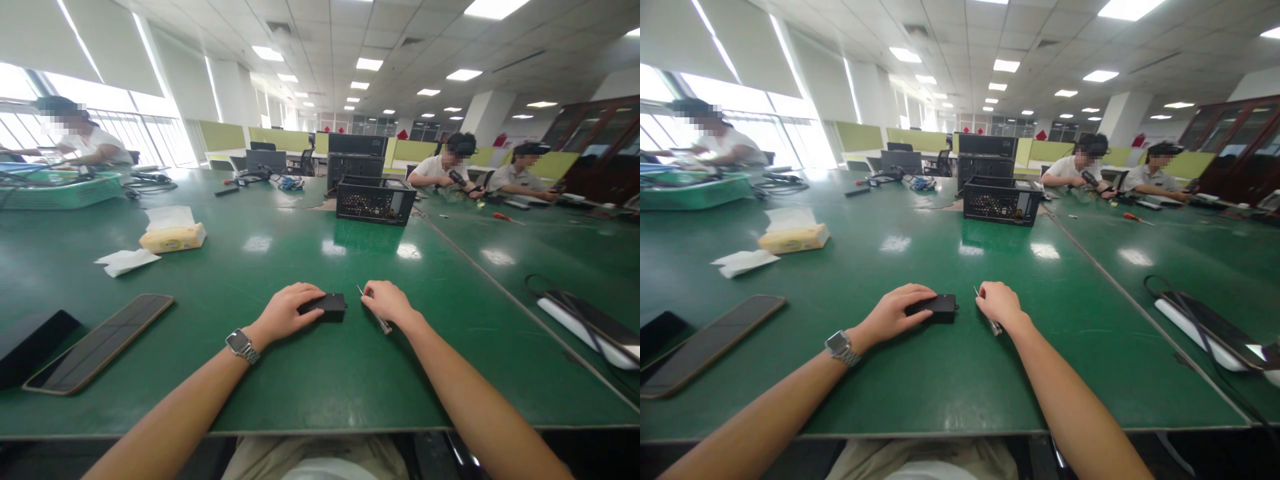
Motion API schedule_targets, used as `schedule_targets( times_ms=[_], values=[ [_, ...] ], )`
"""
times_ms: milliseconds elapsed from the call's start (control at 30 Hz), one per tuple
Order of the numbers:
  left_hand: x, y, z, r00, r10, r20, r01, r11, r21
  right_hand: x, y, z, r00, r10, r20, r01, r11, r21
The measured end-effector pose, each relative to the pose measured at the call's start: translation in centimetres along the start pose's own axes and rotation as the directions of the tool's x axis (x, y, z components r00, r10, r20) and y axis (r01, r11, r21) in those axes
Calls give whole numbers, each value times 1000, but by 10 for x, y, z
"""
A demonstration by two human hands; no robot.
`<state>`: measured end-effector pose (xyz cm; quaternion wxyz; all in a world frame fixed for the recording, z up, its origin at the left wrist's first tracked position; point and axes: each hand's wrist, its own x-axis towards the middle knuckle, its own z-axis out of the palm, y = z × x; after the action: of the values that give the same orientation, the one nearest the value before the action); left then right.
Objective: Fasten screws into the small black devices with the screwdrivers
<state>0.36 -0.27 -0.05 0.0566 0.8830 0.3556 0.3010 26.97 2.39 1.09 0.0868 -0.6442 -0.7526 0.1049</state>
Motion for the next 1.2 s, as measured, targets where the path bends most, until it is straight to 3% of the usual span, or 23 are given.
schedule_targets(
  times_ms=[133,333,433,500,567,633,700,800,867,933,1033,1200],
  values=[
    [0,0,0,1000,-2,1,2,1000,-1,1,-4,2,998,-16,-66,18,999,42],
    [0,0,0,1000,-8,1,8,1000,2,5,-12,10,984,-151,-94,164,975,148],
    [0,0,0,1000,-9,10,9,1000,3,7,-12,13,966,-190,-177,232,936,265],
    [0,1,0,1000,-5,12,5,1000,2,8,-12,14,953,-176,-246,281,816,505],
    [0,1,0,1000,-1,10,1,1000,2,9,-12,14,955,-116,-275,289,591,753],
    [0,1,0,1000,0,8,0,1000,4,10,-13,13,970,-57,-235,237,412,880],
    [0,0,0,1000,-1,11,1,1000,6,9,-13,10,992,-16,-128,126,352,928],
    [0,0,0,1000,-3,16,3,1000,17,7,-10,5,997,-10,74,-64,394,917],
    [0,0,-1,1000,0,15,0,999,36,5,-8,2,989,-67,132,-86,463,882],
    [0,1,-2,1000,11,2,-11,998,65,1,-8,-1,977,-167,134,-23,540,842],
    [1,6,-4,998,51,-47,-45,992,118,-6,-15,-3,932,-352,87,170,636,752],
    [4,17,-5,983,177,-50,-165,968,191,-16,-28,-3,852,-523,-7,438,705,558]
  ],
)
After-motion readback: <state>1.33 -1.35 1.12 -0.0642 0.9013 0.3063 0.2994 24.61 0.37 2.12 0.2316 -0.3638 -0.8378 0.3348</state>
